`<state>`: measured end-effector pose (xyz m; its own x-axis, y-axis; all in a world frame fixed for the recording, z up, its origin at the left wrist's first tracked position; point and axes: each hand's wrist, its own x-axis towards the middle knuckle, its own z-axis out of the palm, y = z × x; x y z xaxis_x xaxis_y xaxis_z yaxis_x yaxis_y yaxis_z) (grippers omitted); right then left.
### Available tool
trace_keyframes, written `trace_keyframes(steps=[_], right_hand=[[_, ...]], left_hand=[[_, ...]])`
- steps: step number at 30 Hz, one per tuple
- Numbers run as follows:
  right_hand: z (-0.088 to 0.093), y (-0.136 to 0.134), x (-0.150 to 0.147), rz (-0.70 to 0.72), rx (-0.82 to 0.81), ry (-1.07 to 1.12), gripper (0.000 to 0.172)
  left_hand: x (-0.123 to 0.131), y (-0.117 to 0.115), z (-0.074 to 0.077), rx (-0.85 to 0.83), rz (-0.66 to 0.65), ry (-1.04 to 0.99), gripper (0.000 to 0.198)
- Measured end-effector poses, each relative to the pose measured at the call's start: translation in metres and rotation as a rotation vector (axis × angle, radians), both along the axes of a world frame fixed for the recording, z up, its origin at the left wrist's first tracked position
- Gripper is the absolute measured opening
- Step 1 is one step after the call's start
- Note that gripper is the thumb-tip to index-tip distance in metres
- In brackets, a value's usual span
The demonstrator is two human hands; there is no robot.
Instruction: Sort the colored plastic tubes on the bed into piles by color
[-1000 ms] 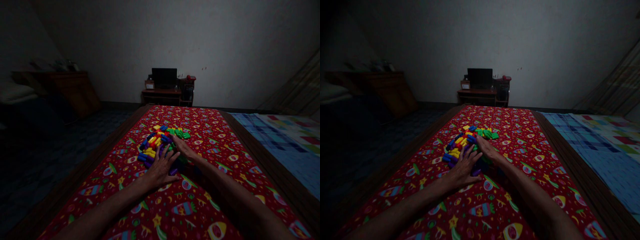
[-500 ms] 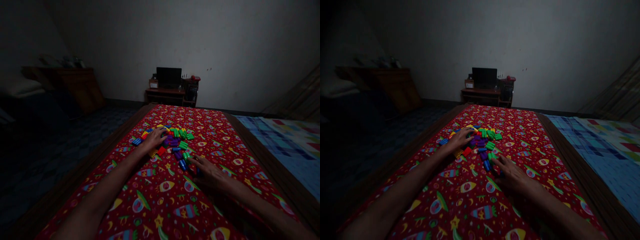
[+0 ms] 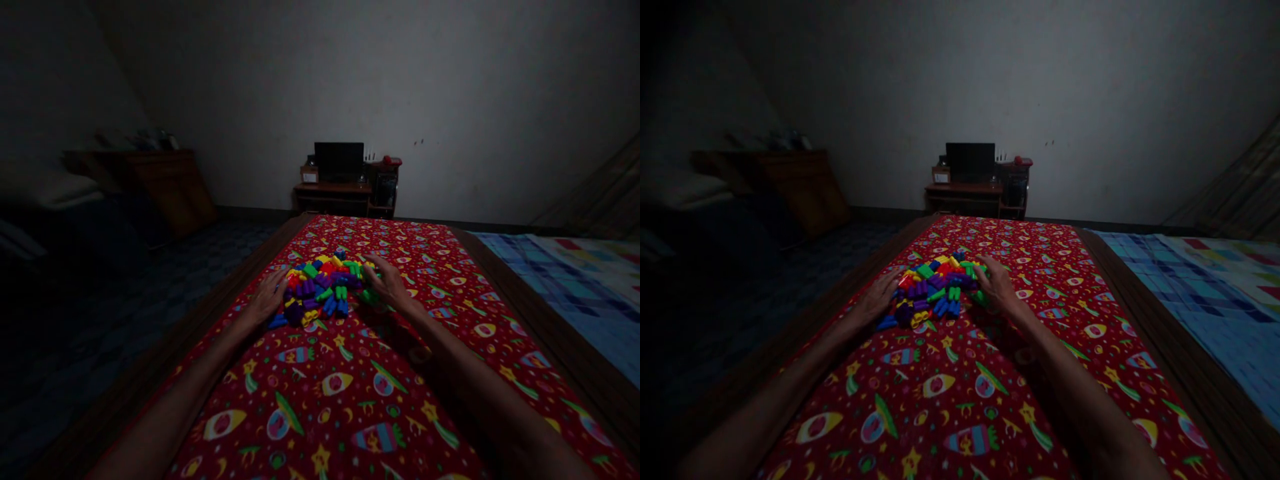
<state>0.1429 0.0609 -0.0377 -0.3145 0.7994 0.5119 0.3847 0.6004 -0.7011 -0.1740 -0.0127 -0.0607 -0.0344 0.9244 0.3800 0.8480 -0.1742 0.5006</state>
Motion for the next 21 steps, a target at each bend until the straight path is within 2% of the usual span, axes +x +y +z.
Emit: trace_keyframes(steps=[2,3,6,9,12,14,16,18,21], right_hand=[[-0.010,0.017,0.016,-0.154,-0.061,-0.012,0.054],[-0.016,0.024,0.020,-0.179,-0.097,-0.027,0.057],[-0.031,0.036,0.006,-0.093,-0.163,-0.034,0.059],[-0.035,0.026,-0.031,0.010,-0.179,-0.023,0.059],[-0.029,0.001,-0.062,0.128,-0.202,-0.036,0.060],[-0.021,-0.014,-0.071,0.237,-0.202,-0.030,0.060],[-0.011,-0.018,-0.074,0.309,-0.189,0.008,0.060],[-0.001,-0.006,-0.073,0.299,-0.165,0.051,0.061],[0.006,0.035,-0.072,0.157,-0.116,0.043,0.069]], left_hand=[[-0.001,0.001,-0.014,-0.045,0.041,-0.028,0.062],[0.002,0.003,-0.020,-0.053,0.058,-0.044,0.063],[0.014,0.015,-0.024,-0.021,0.087,-0.093,0.063],[0.021,0.028,-0.015,-0.016,0.078,-0.179,0.061],[0.020,0.036,-0.006,-0.031,0.023,-0.280,0.065],[0.015,0.040,-0.004,-0.042,-0.008,-0.346,0.068],[0.009,0.044,-0.004,-0.052,-0.014,-0.407,0.071],[0.005,0.052,-0.003,-0.050,0.002,-0.432,0.070],[0.004,0.071,0.004,-0.082,0.020,-0.413,0.066]])
